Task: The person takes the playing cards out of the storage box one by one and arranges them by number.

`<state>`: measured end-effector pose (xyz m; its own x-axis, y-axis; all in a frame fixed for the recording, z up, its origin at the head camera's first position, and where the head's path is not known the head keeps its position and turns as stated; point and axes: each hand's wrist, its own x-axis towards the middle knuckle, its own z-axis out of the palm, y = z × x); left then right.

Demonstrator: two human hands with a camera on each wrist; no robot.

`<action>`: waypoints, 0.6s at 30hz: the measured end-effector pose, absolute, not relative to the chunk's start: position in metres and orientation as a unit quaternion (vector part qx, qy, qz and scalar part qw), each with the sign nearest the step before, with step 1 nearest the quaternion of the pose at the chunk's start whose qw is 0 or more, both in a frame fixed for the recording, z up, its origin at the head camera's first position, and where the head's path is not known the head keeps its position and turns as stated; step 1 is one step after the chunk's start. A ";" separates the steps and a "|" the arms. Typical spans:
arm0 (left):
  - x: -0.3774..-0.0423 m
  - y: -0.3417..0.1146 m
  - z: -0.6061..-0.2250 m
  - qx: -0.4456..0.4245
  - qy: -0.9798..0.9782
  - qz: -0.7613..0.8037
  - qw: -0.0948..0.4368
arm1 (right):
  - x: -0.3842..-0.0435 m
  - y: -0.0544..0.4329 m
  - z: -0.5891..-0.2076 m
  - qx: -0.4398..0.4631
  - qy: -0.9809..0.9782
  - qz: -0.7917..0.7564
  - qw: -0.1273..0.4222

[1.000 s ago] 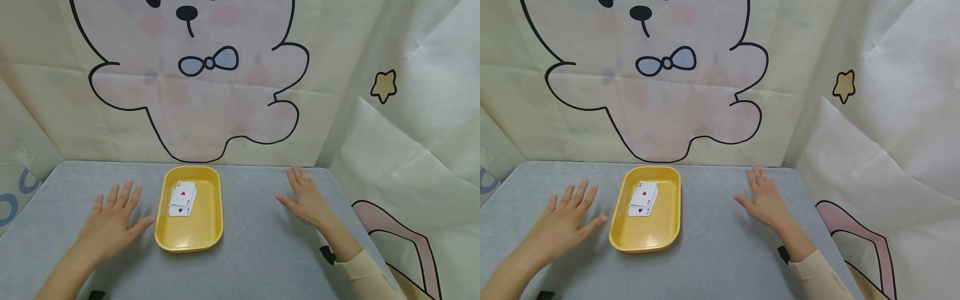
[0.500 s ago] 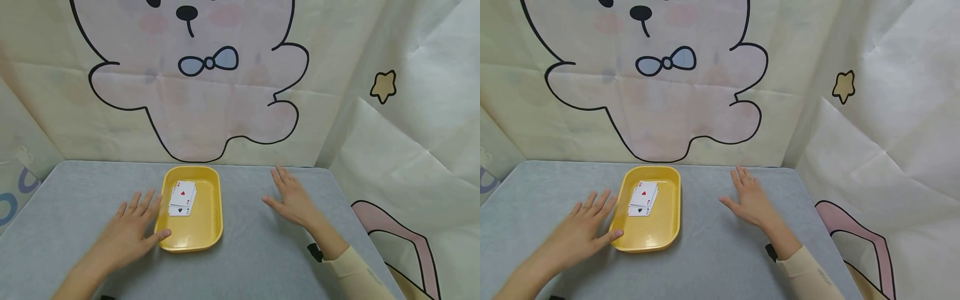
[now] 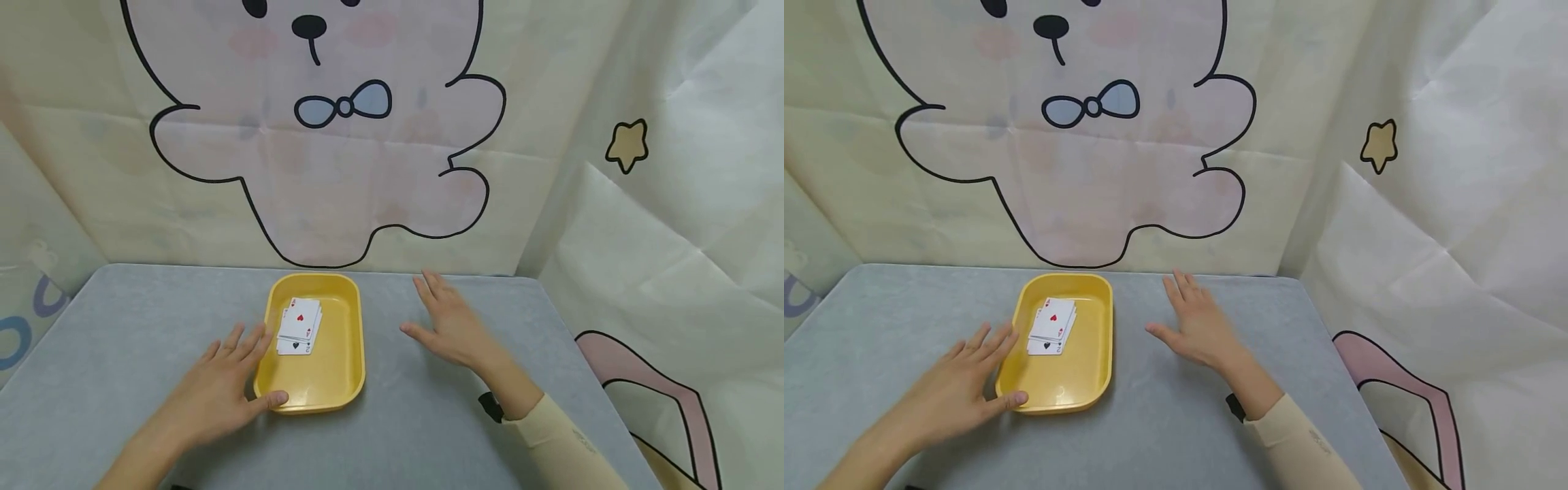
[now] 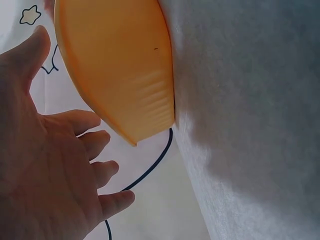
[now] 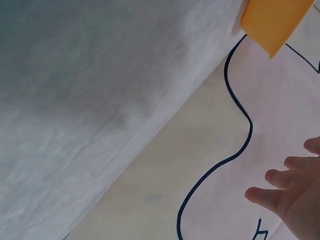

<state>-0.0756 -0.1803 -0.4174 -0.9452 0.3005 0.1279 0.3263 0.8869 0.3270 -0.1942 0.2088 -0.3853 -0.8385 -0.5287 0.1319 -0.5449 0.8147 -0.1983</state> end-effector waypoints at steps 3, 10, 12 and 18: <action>-0.075 -0.180 -0.419 -0.162 -0.971 -0.174 0.035 | -0.195 0.200 -0.384 0.290 -0.949 0.123 0.032; -0.075 -0.182 -0.421 -0.168 -0.970 -0.174 0.031 | -0.196 0.177 -0.379 0.309 -0.941 0.134 0.028; -0.076 -0.182 -0.422 -0.167 -0.970 -0.175 0.030 | -0.196 0.169 -0.376 0.315 -0.938 0.141 0.032; -0.076 -0.181 -0.423 -0.171 -0.967 -0.186 0.028 | -0.197 0.149 -0.373 0.323 -0.934 0.153 0.024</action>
